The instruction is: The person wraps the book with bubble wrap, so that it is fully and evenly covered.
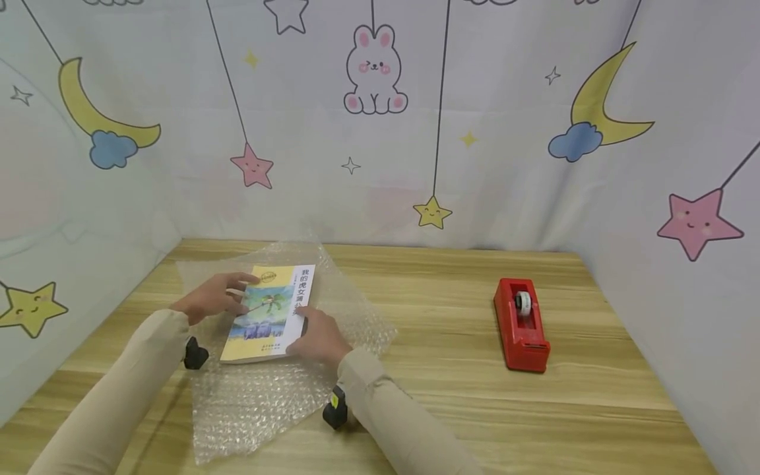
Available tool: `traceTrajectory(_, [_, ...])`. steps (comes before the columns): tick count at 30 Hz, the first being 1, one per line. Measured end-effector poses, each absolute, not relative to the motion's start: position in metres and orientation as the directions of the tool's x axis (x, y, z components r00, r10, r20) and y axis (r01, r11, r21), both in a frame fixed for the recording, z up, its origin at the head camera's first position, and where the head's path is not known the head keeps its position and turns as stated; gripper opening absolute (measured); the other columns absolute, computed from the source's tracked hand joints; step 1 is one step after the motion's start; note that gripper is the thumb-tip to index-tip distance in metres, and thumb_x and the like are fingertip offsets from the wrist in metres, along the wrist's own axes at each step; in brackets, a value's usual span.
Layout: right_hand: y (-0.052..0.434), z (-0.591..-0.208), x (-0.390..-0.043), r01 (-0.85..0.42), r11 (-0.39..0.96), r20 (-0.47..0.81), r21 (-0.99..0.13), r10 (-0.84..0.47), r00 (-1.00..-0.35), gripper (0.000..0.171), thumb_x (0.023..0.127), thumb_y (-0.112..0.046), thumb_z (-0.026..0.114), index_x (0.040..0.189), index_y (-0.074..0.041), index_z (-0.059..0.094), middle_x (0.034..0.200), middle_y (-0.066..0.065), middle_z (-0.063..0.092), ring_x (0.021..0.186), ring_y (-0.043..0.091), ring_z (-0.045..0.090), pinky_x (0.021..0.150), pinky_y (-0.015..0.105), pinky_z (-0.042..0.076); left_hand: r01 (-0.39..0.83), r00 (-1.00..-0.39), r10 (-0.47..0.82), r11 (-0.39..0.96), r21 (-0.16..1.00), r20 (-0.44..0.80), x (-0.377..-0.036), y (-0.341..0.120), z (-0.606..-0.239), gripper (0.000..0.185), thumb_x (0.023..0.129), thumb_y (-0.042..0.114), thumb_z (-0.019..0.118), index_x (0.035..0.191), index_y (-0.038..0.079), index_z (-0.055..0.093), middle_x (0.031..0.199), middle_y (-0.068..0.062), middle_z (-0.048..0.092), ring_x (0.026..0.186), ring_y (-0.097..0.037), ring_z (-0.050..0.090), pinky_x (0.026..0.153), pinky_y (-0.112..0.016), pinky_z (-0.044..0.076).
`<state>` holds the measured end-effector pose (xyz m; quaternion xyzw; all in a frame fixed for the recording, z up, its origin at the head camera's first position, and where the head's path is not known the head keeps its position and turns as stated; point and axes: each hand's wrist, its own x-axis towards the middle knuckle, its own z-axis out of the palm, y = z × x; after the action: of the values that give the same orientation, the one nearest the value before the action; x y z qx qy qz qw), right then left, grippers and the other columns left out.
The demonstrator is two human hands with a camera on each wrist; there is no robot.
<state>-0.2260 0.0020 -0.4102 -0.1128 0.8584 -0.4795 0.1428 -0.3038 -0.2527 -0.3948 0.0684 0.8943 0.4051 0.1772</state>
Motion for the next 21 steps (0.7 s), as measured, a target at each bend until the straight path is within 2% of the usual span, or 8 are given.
traceTrajectory(5, [0.0006,-0.4103,-0.2254,-0.088,0.570,-0.139,-0.817,-0.343,-0.929,0.078,0.076,-0.006,0.082,0.147,-0.004,0.049,0.151,0.018,0.051,0.143,0.035,0.045,0.121,0.047,0.033,0.016,-0.930,0.267,0.719,0.695,-0.255,-0.3015,-0.2509,-0.3943,0.066,0.089,0.000,0.070,0.148,-0.001,0.042,0.146,-0.037,0.041,0.130,-0.050,0.051,0.089,-0.042,0.058])
traceTrajectory(11, [-0.0002,-0.4122,-0.2279,-0.115,0.614,-0.139,-0.781,-0.351,-0.926,0.078,0.076,-0.009,0.083,0.146,-0.003,0.049,0.150,0.017,0.052,0.141,0.033,0.048,0.120,0.044,0.036,0.044,-0.934,0.252,0.784,0.620,-0.253,-0.2993,-0.2461,-0.3898,0.064,0.086,0.003,0.073,0.145,0.000,0.048,0.143,-0.037,0.046,0.128,-0.050,0.053,0.093,-0.048,0.056])
traceTrajectory(17, [0.0011,-0.4123,-0.2302,-0.153,0.627,-0.112,-0.764,-0.363,-0.925,0.078,0.074,-0.011,0.085,0.144,-0.001,0.052,0.145,0.020,0.055,0.134,0.033,0.053,0.117,0.043,0.040,0.067,-0.942,0.241,0.817,0.573,-0.234,-0.2985,-0.2451,-0.3885,0.056,0.085,0.006,0.074,0.138,0.002,0.057,0.143,-0.035,0.048,0.128,-0.050,0.052,0.097,-0.055,0.053])
traceTrajectory(21, [0.0025,-0.4136,-0.2319,-0.185,0.635,-0.085,-0.750,-0.370,-0.925,0.076,0.074,-0.013,0.086,0.142,-0.001,0.055,0.138,0.021,0.058,0.126,0.032,0.057,0.112,0.043,0.043,0.077,-0.946,0.241,0.819,0.569,-0.218,-0.2987,-0.2474,-0.3903,0.050,0.086,0.007,0.074,0.134,0.002,0.061,0.141,-0.034,0.051,0.127,-0.049,0.054,0.096,-0.054,0.055])
